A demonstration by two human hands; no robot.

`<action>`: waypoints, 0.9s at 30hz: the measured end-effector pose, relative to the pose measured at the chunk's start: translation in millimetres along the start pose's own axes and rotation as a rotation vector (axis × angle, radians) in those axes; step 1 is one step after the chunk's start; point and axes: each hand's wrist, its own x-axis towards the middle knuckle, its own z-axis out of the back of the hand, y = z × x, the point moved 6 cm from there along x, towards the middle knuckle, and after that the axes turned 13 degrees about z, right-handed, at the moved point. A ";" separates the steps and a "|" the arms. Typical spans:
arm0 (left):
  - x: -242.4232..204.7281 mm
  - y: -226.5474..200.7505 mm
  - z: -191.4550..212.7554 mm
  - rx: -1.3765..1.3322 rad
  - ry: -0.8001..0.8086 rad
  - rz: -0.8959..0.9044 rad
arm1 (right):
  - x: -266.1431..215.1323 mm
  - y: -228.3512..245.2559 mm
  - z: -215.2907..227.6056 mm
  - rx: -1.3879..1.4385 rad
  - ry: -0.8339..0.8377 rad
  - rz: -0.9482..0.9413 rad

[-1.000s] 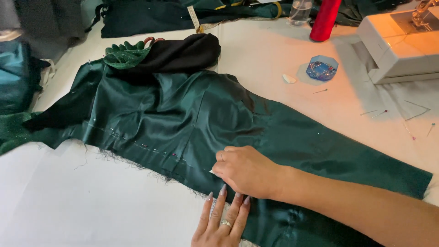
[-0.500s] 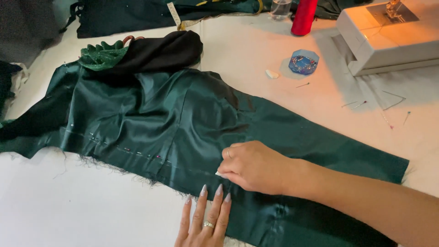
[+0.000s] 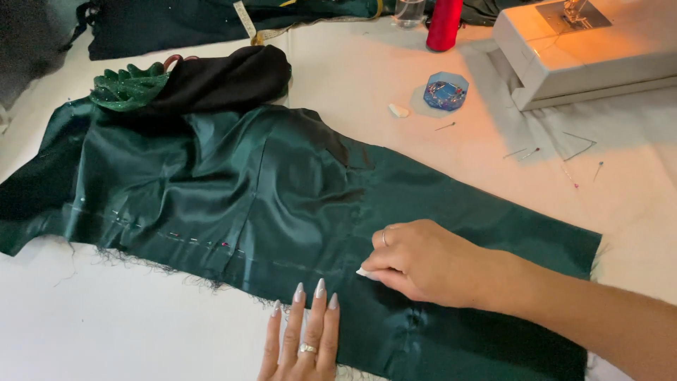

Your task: Aligning the edges of green satin fabric and securing them with straight pins in preparation for sewing.

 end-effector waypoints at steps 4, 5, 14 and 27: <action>-5.9 -25.5 -2.0 -0.072 0.007 -0.062 | -5.1 2.8 -9.1 -0.010 -0.106 0.088; -8.7 -27.1 -3.5 -0.075 0.007 -0.062 | -3.6 2.0 -12.0 -0.011 -0.106 0.085; -22.3 -30.3 -15.6 -0.080 0.036 -0.058 | -5.1 -0.2 -23.6 -0.027 0.086 0.057; -28.2 -27.8 -20.5 -0.133 -0.046 -0.064 | -34.0 4.2 9.9 0.060 0.122 -0.047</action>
